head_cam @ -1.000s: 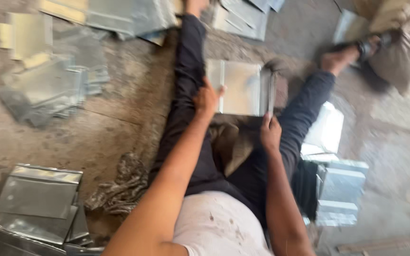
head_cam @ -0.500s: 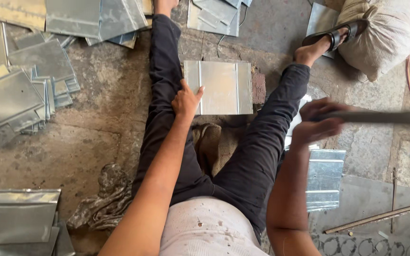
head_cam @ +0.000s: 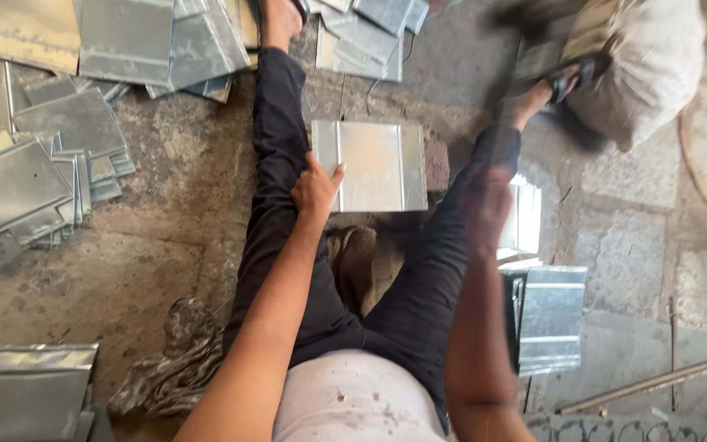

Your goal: The person sits on the floor and uses a hammer to strike a metal sheet placed on a block, repeating the action on different sheets from a stack.

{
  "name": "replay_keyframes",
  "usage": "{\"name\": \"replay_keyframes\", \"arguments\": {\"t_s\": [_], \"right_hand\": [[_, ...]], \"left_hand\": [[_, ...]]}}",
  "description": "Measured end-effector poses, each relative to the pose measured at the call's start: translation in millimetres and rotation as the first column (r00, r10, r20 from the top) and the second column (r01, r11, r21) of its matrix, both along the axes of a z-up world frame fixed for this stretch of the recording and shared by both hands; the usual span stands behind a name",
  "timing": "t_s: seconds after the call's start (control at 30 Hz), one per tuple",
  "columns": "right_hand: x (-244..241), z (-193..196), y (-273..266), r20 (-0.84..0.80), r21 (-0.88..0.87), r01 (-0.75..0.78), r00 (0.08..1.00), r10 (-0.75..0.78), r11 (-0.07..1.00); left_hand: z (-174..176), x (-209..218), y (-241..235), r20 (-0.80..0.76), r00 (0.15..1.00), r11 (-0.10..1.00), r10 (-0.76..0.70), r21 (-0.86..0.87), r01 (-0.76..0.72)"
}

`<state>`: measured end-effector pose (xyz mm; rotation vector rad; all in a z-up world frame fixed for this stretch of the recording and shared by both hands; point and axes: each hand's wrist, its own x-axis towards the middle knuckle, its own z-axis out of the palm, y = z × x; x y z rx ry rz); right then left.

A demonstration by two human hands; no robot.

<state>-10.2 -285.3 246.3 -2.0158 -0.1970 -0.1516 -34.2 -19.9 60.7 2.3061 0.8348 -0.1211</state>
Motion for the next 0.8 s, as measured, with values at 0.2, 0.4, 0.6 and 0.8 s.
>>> {"name": "replay_keyframes", "arguments": {"t_s": [0.2, 0.4, 0.6, 0.8], "right_hand": [[12, -23, -1, 0.286, 0.598, -0.102, 0.954, -0.093, 0.795], [-12, -180, -3, -0.105, -0.159, 0.063, 0.991, -0.08, 0.985], [21, -90, -3, -0.403, -0.114, -0.027, 0.915, -0.021, 0.993], [-11, 19, 17, -0.209, 0.419, 0.015, 0.975, 0.08, 0.908]], "left_hand": [[1, 3, 4, -0.021, 0.999, 0.999, -0.024, -0.026, 0.024], [-3, -6, 4, -0.036, 0.999, 0.999, -0.04, 0.035, 0.041], [-22, -13, -13, 0.03, 0.999, 0.999, -0.024, 0.022, 0.023], [-7, 1, 6, 0.046, 0.999, 0.997, 0.006, 0.078, -0.01]]}}
